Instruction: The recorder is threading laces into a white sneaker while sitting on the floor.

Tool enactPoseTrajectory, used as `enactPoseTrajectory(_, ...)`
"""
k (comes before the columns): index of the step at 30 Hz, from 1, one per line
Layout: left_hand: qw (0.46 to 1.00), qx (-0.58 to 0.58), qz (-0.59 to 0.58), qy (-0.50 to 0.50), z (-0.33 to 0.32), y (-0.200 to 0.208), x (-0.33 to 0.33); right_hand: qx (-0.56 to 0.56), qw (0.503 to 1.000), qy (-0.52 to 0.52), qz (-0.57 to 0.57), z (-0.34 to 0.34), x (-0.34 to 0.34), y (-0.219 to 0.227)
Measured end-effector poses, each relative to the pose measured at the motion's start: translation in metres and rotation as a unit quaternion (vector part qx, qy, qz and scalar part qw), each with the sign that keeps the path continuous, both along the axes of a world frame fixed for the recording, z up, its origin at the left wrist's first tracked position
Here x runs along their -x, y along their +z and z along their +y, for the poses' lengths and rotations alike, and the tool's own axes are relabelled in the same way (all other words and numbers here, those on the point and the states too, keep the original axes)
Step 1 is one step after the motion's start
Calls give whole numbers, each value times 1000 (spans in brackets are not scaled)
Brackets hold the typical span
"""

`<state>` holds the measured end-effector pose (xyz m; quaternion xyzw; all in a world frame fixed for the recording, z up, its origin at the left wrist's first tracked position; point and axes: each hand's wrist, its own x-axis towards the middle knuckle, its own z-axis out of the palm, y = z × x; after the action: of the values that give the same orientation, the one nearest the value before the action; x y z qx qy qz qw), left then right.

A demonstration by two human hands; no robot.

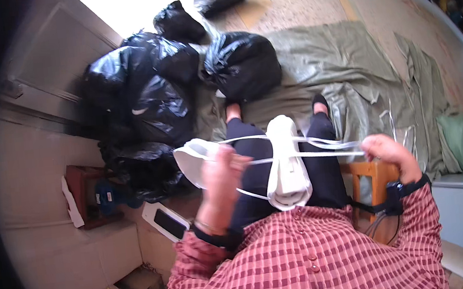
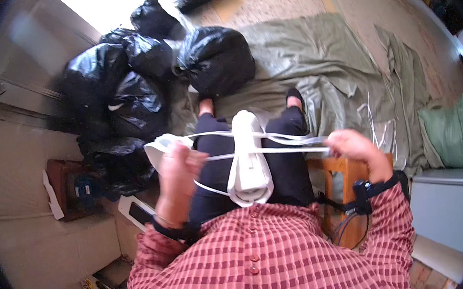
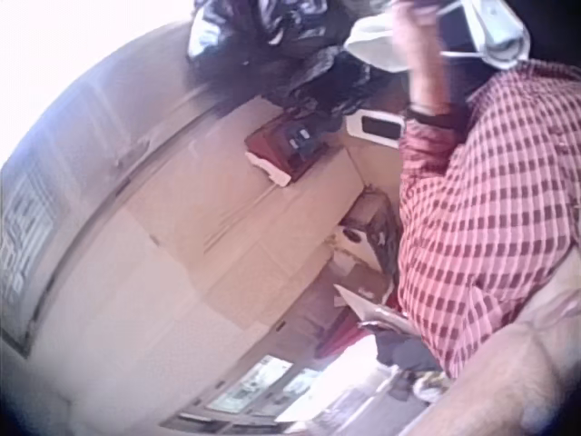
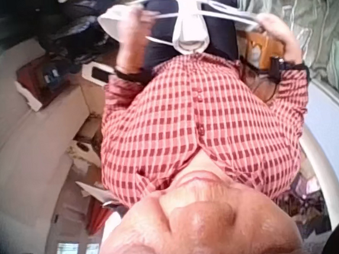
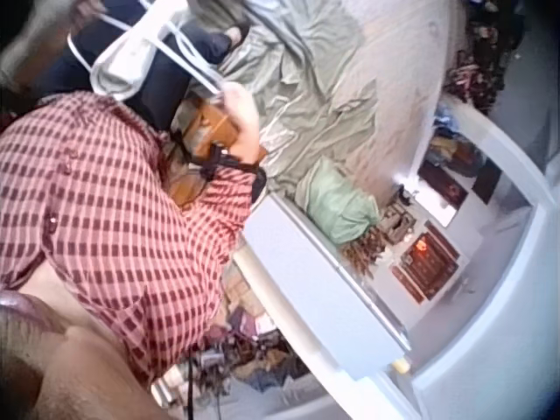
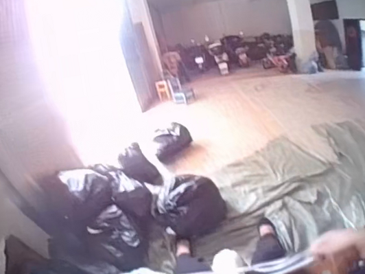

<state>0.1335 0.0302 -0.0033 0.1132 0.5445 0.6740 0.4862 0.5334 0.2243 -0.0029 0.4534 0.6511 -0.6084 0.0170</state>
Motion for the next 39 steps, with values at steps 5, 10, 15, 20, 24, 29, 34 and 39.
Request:
enactPoseTrajectory(5, 952, 32, -209, 223, -50, -72, 162, 125, 855, -452, 220, 9, -63, 3)
enactPoseTrajectory(10, 956, -18, -131, 262, -135, -51, 361, 140, 706, -570, 396, 55, -167, 3)
enactPoseTrajectory(15, 928, -13, 64, 366, -72, 36, 343, -317, 736, -597, 49, 73, -161, 28)
enactPoseTrajectory(20, 827, 28, 556, -74, -15, 18, 152, -272, 934, -227, 45, -8, 14, -10)
enactPoseTrajectory(24, 773, 3, 568, -283, -32, -20, 11, -87, 991, -80, 65, -88, 116, -4)
enactPoseTrajectory(29, 753, -40, 600, -267, -21, -27, -27, -278, 952, -69, 112, -109, 140, -18)
enactPoseTrajectory(34, 701, 12, 648, -297, -7, -28, -30, -221, 963, -118, 103, -108, 144, -17)
enactPoseTrajectory(39, 659, 7, 646, -385, 11, -13, -17, -213, 962, -118, 123, -101, 137, -20)
